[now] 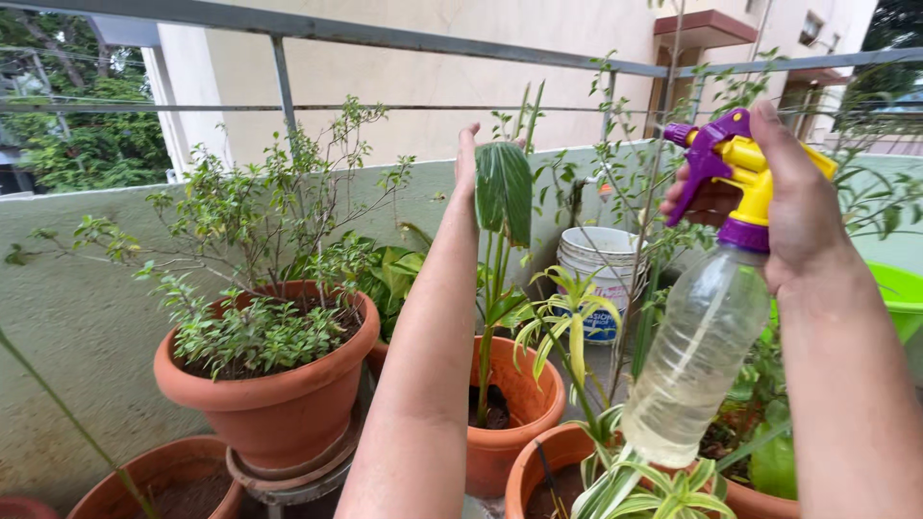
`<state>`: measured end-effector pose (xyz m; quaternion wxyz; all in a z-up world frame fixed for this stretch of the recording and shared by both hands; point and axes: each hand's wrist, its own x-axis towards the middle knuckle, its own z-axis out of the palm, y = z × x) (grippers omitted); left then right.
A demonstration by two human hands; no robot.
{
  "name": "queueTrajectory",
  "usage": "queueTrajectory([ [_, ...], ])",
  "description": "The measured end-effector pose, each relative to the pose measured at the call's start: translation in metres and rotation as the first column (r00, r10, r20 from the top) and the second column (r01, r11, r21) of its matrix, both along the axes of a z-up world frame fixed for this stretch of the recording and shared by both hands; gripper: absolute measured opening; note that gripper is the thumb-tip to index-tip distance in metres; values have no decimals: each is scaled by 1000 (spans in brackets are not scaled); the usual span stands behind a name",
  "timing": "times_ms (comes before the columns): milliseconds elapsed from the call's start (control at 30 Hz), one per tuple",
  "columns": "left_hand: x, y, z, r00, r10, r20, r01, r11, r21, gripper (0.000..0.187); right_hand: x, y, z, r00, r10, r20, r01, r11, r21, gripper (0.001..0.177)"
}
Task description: The person sprays water from a bottle onto the leaves of a small potted palm plant and cleans the leaves by hand.
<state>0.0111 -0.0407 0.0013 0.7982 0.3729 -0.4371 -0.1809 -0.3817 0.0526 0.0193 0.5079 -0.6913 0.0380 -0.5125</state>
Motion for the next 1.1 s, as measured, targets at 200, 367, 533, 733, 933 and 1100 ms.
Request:
queueTrajectory([
  [200,-12,-32,0,977,149,154,-167,980,111,89,-37,-3,17,991,-132,18,133,989,-65,51],
  [367,9,-75,-9,990,6,140,-5,1000,-6,66,-31,11,10,992,10,-129,-15,999,-39,49],
  [533,20,-76,-21,896,301,325,-346,934,87,33,-4,-13,-30,963,-42,-266,74,991,111,51],
  [733,35,-83,-48,803,423,419,-497,864,81,36,14,-8,-30,975,13,-223,-8,1000,25,47],
  [933,43,-65,-67,868,329,372,-407,901,153,39,55,-6,-41,955,-130,-267,153,986,66,45],
  [1100,61,-41,-66,934,255,252,-301,939,165,39,51,8,-45,946,-24,-324,38,999,35,44],
])
